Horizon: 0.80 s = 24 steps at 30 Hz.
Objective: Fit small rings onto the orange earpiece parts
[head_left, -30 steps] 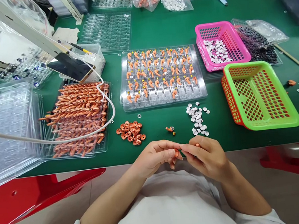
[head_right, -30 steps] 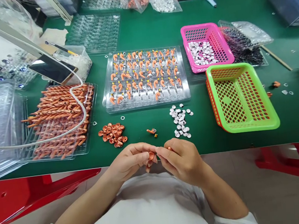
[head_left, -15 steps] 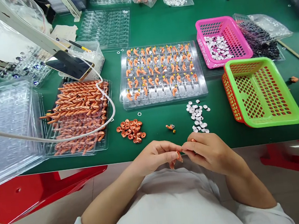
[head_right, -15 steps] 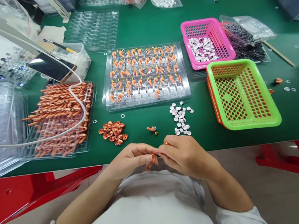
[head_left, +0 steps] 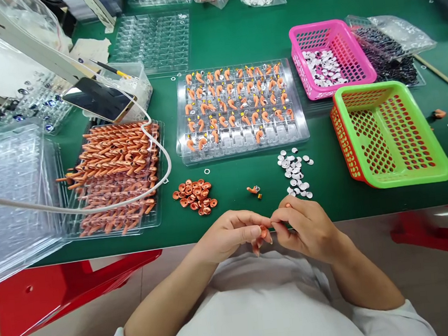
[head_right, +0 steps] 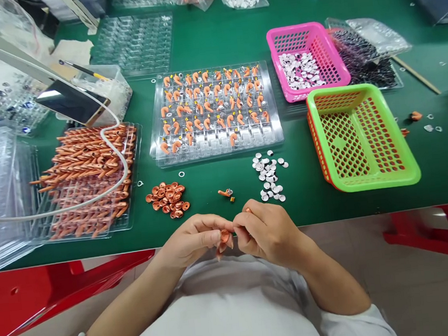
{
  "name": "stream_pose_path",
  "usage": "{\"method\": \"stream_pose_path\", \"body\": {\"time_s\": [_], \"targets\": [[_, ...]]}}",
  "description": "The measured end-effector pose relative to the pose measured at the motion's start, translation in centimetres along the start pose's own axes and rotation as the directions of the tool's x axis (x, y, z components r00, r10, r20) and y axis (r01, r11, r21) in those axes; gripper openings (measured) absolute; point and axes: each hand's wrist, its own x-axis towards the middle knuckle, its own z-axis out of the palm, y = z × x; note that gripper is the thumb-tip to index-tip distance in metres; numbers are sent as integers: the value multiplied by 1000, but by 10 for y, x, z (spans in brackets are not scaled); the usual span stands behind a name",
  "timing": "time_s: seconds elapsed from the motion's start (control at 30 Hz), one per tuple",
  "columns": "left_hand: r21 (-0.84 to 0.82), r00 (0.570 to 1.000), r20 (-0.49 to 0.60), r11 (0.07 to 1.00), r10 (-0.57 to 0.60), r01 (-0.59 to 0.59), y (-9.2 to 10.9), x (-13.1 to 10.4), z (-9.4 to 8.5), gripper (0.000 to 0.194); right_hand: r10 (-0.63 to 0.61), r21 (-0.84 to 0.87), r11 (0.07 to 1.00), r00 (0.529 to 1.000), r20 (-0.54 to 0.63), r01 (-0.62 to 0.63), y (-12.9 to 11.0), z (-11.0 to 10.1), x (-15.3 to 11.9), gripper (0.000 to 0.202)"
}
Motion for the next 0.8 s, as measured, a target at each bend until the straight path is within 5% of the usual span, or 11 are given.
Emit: {"method": "stream_pose_path", "body": {"time_s": [0.2, 0.33, 0.8], "targets": [[-23, 999, -51, 1000, 17, -19, 0, 3, 3, 38, 91, 172, 981, 996, -25, -86, -4, -3, 3, 13], [-38, 987, -144, 997, 67, -73, 0, 6, 6, 27, 94, 246, 964, 995, 32, -99, -6, -4, 4, 12], [63, 952, -281, 992, 121, -108, -6, 12, 15, 28, 132, 41, 991, 991, -26, -131, 0, 8, -6, 8]]}}
